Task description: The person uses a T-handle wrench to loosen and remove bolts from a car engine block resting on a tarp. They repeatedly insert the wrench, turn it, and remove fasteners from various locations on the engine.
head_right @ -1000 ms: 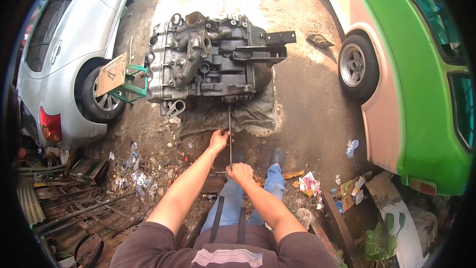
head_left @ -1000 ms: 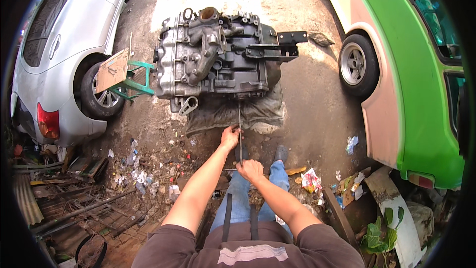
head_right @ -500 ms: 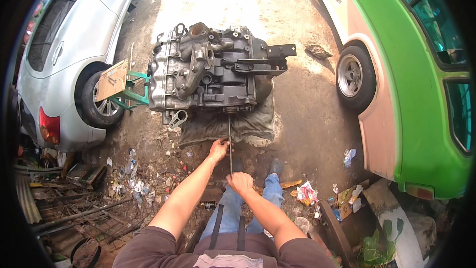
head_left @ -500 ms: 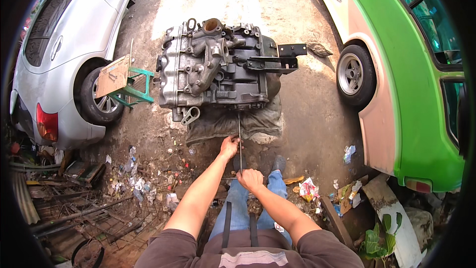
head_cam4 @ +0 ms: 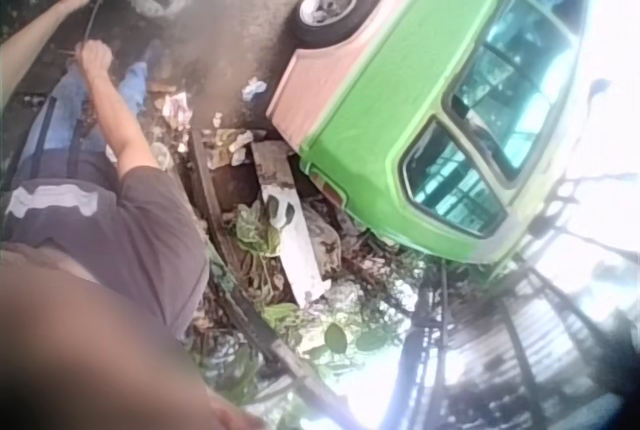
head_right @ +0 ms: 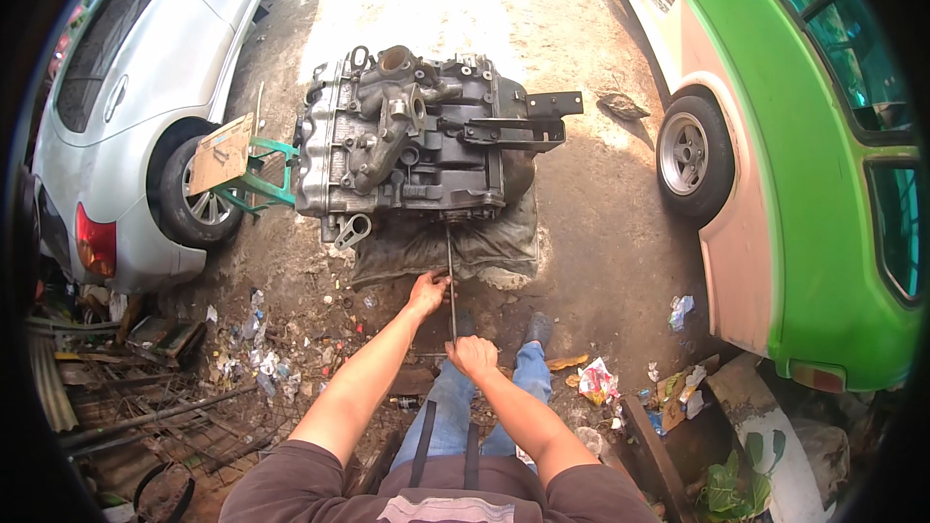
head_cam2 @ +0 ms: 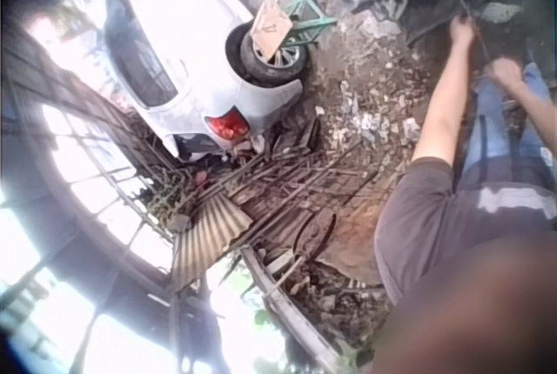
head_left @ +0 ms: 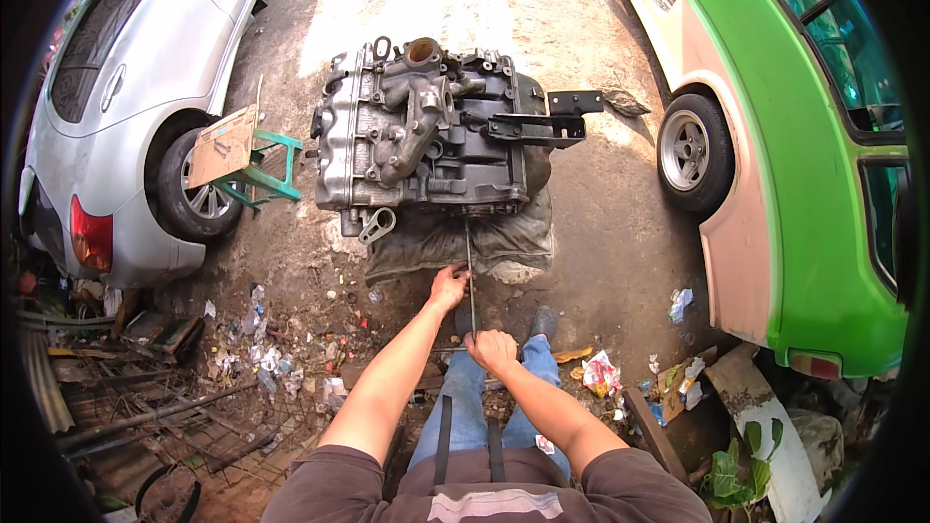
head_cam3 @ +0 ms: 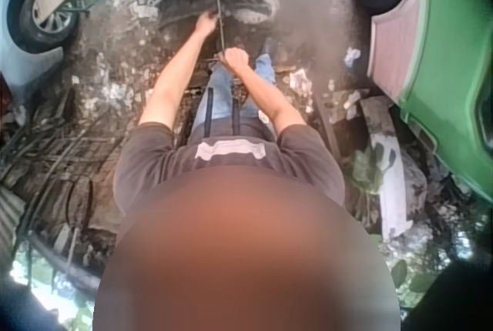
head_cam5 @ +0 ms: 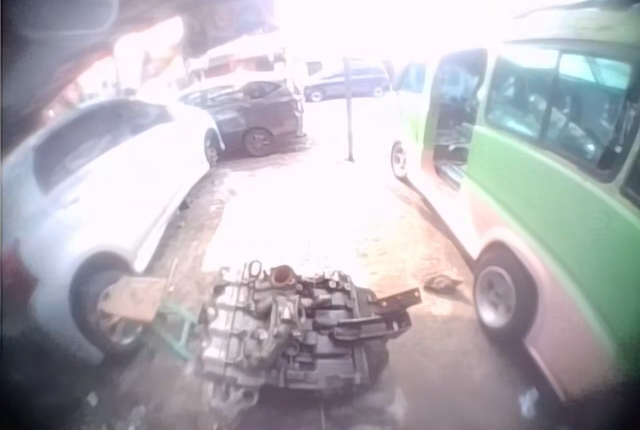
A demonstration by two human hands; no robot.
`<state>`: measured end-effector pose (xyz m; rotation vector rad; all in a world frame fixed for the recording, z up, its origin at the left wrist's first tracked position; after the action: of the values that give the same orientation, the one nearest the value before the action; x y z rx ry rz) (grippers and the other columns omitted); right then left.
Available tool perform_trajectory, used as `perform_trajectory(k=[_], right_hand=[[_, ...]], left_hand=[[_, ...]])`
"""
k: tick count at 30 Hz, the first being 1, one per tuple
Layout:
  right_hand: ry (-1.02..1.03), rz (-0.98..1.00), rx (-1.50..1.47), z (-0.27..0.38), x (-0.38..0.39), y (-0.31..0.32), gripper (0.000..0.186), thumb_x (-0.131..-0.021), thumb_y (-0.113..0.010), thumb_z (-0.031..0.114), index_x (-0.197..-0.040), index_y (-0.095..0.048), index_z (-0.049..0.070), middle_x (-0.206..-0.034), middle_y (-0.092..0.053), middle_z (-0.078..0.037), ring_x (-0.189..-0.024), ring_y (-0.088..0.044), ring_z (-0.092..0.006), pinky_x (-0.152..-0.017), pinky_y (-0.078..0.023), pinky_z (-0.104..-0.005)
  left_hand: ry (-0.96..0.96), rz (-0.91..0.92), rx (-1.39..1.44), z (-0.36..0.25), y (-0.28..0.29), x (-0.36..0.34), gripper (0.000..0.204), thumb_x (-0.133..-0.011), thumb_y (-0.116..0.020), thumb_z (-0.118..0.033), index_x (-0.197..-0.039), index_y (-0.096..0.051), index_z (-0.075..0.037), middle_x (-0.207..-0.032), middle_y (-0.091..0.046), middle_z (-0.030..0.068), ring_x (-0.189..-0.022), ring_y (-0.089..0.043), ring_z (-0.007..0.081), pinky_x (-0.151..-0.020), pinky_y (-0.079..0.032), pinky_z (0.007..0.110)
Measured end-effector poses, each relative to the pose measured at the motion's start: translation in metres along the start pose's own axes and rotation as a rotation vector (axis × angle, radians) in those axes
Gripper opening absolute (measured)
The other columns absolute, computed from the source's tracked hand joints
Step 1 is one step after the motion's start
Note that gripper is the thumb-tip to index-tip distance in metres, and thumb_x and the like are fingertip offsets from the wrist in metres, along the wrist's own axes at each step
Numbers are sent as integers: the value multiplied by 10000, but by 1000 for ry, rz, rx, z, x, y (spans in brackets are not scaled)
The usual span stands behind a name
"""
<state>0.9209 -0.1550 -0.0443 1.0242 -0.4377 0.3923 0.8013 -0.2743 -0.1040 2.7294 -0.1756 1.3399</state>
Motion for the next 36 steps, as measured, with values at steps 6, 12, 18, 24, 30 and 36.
perform_trajectory(k=[6,12,18,24,30,36], right_hand=[[8,-10,3,0,-1,2,435,-837,-614,418,-701,-711,16,-691,-663,-230,-662,-677,-399,-648,-554,-470],[-56,51,-68,10,-1,-5,463,-854,-557,423,-758,-714,-2,-750,-667,-253,-733,-675,-420,-713,-544,-489],[-37,126,-91,1,-10,-11,486,-860,-529,441,-811,-716,-5,-807,-671,-263,-805,-668,-434,-769,-532,-502],[26,42,-102,-9,-8,-12,456,-833,-554,425,-739,-711,7,-740,-658,-251,-743,-661,-424,-737,-531,-497],[59,62,-79,-18,-10,-11,424,-809,-581,411,-760,-713,11,-762,-665,-245,-762,-661,-419,-741,-532,-488],[75,79,-127,-24,-16,-27,407,-811,-598,403,-763,-714,16,-763,-664,-245,-765,-659,-416,-735,-529,-489]], left_hand=[[-6,-14,-46,-1,-1,-4,406,-979,-554,-164,-1366,-489,-60,-1054,-703,95,-781,-690,189,-645,-530,332],[-285,-86,-621,11,16,27,393,-953,-504,-297,-1253,-582,-56,-1139,-657,197,-1100,-609,356,-933,-478,417],[6,470,-1140,60,45,76,503,-949,-404,-411,-1141,-645,-14,-1149,-628,261,-1130,-575,407,-963,-445,459],[62,297,-1069,54,28,108,489,-936,-403,-411,-1084,-681,-37,-1153,-640,225,-1134,-585,381,-976,-447,465],[115,87,-1039,41,12,127,488,-919,-448,-424,-1023,-700,-18,-1078,-662,241,-1063,-615,412,-920,-478,489],[71,63,-1062,29,10,137,451,-923,-459,-368,-990,-706,3,-1044,-659,272,-1028,-627,432,-903,-489,499]])
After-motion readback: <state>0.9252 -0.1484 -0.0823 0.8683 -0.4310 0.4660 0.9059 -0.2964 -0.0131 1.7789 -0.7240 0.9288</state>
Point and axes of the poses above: each hand's wrist, its own x-axis away from the middle knuckle, its own y-axis out of the back of the hand, z = x × y, the point moved 2 cm from there along -x, towards the middle knuckle
